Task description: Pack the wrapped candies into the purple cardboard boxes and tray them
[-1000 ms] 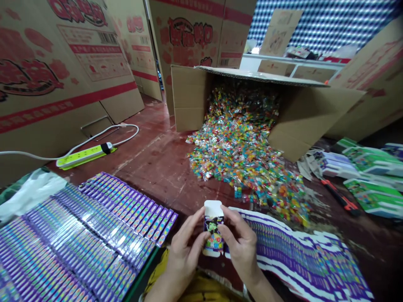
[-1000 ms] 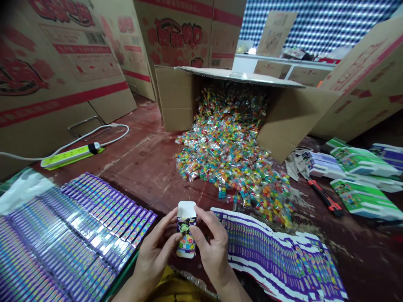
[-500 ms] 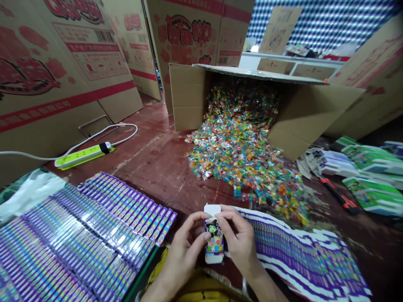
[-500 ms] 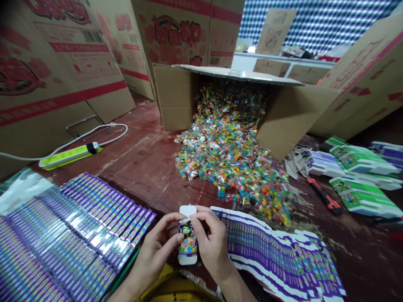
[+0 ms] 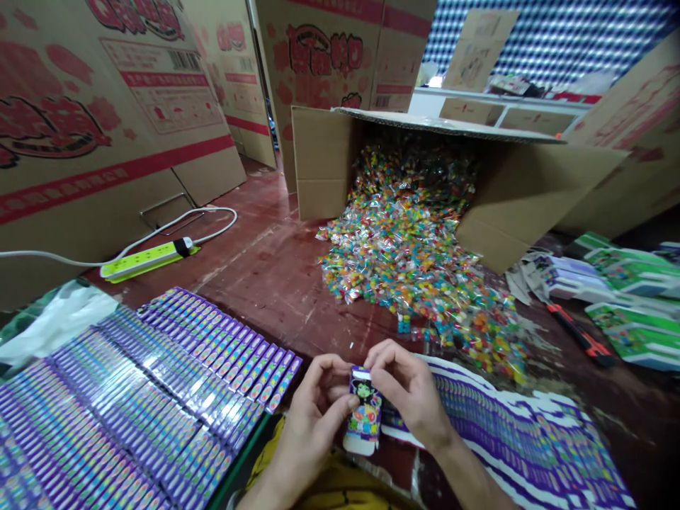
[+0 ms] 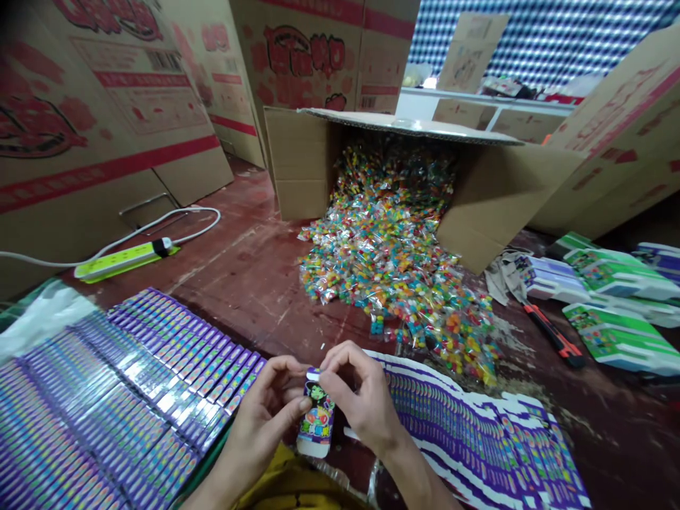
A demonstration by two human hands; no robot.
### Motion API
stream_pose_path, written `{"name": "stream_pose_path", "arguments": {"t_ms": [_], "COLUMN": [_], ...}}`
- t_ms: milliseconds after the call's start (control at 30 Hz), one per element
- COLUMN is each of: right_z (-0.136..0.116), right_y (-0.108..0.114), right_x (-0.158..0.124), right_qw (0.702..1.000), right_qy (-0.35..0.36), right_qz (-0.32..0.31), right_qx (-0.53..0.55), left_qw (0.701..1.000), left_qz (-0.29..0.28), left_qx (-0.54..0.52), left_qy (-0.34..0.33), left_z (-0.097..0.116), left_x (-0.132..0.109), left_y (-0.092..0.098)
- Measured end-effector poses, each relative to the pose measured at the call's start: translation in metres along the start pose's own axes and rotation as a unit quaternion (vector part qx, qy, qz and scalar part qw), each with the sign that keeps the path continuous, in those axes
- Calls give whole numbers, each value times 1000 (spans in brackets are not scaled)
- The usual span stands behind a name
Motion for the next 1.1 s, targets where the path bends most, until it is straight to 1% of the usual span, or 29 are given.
{"name": "stream_pose_path", "arguments": {"t_ms": [67,133,167,233,333,400,467,533,600,667,733,800,867,900,933,967,1000,1033,1067,1100], "right_z": [6,12,14,13,11,10,5,-2,-6,-6,-6,-7,-4,-1,3,7,9,14,19,26], "right_y": [1,2,3,6,10,11,14,14,9,4,3,7,19,31,47,66,84,97,106,110], "right_x": [5,8,11,15,20,20,17,12,5,-1,-5,-5,-1,3,8,13,18,23,28,33], "right_qw": [998,992,990,988,988,988,988,988,988,987,985,983,978,970,955,929,889,862,842,829], "right_qy": [-67,-124,-141,-149,-145,-139,-111,-61,-19,-1,11,22,6,-12,-33,-51,-64,-73,-78,-81], "right_qz": [4,-5,-11,-24,-40,-31,-1,18,8,-14,-18,-31,-43,-26,6,63,118,148,162,166], "right_qx": [-5,-12,-16,-22,-35,-66,-109,-142,-155,-162,-171,-182,-203,-241,-293,-360,-438,-479,-508,-527], "left_qw": [1000,999,999,999,999,999,998,997,996,996,997,998,998,998,998,998,998,997,996,995], "left_qz": [1,-1,-5,-14,-21,-27,-37,-38,-28,-17,-12,-14,-16,-13,-6,7,23,42,61,76], "left_qx": [17,34,40,46,39,38,51,69,78,76,66,51,35,27,23,22,22,24,25,25], "left_qy": [-2,-4,-4,-4,-4,-4,1,13,28,39,43,46,57,61,63,62,60,56,55,57], "left_z": [2,3,4,4,4,4,4,2,-1,-5,-9,-12,-14,-15,-15,-15,-16,-16,-17,-19], "left_x": [0,0,0,0,0,0,1,1,0,-1,-2,-1,0,2,3,5,7,9,10,10], "left_y": [1,2,1,-1,-5,-7,-6,-4,0,2,2,0,-2,-1,0,3,6,9,11,12]}}
Point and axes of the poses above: each hand's wrist, its own x-axis towards the middle knuckle, its own y-axis out of the back of the hand, z = x × y, the point moved 7 cm from there along x, towards the middle knuckle, and after that the axes turned 7 degrees about -y, right-handed, at the moved point
